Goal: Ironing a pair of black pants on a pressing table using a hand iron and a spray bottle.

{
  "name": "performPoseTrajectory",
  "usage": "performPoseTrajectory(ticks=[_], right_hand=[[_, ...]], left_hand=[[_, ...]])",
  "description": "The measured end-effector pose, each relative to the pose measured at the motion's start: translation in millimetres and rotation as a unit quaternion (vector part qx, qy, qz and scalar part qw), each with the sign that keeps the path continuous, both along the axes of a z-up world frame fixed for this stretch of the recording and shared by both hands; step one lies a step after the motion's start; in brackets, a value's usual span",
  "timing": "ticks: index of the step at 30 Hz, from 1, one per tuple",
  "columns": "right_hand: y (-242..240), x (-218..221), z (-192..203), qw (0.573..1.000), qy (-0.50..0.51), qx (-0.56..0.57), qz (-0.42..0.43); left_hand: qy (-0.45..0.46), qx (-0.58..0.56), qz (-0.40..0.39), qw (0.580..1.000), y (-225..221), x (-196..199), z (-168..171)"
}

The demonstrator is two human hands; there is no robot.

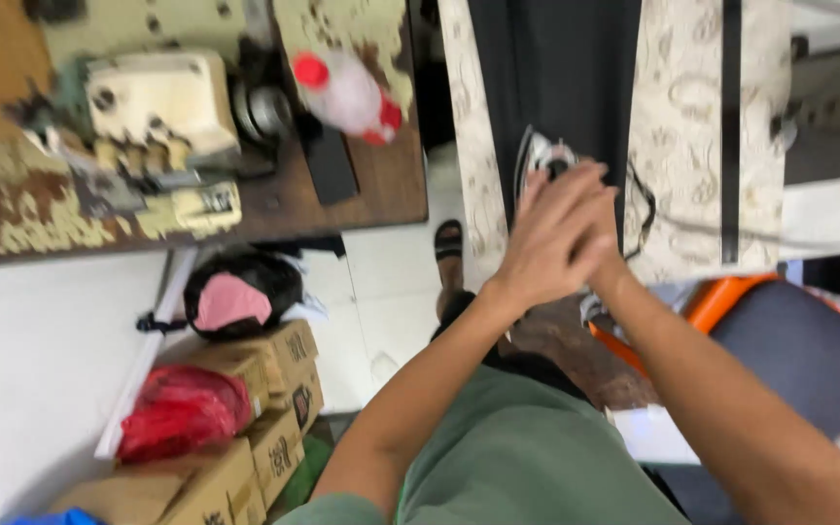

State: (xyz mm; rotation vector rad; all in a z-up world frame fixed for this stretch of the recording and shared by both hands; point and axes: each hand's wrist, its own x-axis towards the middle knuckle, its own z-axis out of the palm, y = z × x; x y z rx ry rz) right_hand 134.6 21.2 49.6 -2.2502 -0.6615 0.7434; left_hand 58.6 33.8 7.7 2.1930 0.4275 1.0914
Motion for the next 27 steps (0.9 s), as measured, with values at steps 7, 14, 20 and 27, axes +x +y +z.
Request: performPoseTrajectory(ticks=[7, 14, 20, 27], right_hand=[[3.7, 25.5, -74.8, 0.999, -0.028, 0.032, 0.027], [28.4, 60.1, -178.4, 0.998, -0.031, 0.039, 0.046], [56.5, 95.6, -259.9, 0.993, -0.063, 0.056, 0.079], [103.0, 159.6, -350.8, 0.98, -0.121, 0.093, 0.13]], left_hand=[[-0.038, -0.001, -0.072, 0.997, 41.6, 34.9, -8.3], [-0.037, -0.008, -0.066, 0.997, 109.8, 72.0, -21.3], [-0.045, -0.023, -0.057, 0.997, 160.4, 105.8, -31.8], [-0.066, 0.005, -0.064, 0.996, 216.1, 135.0, -52.9]])
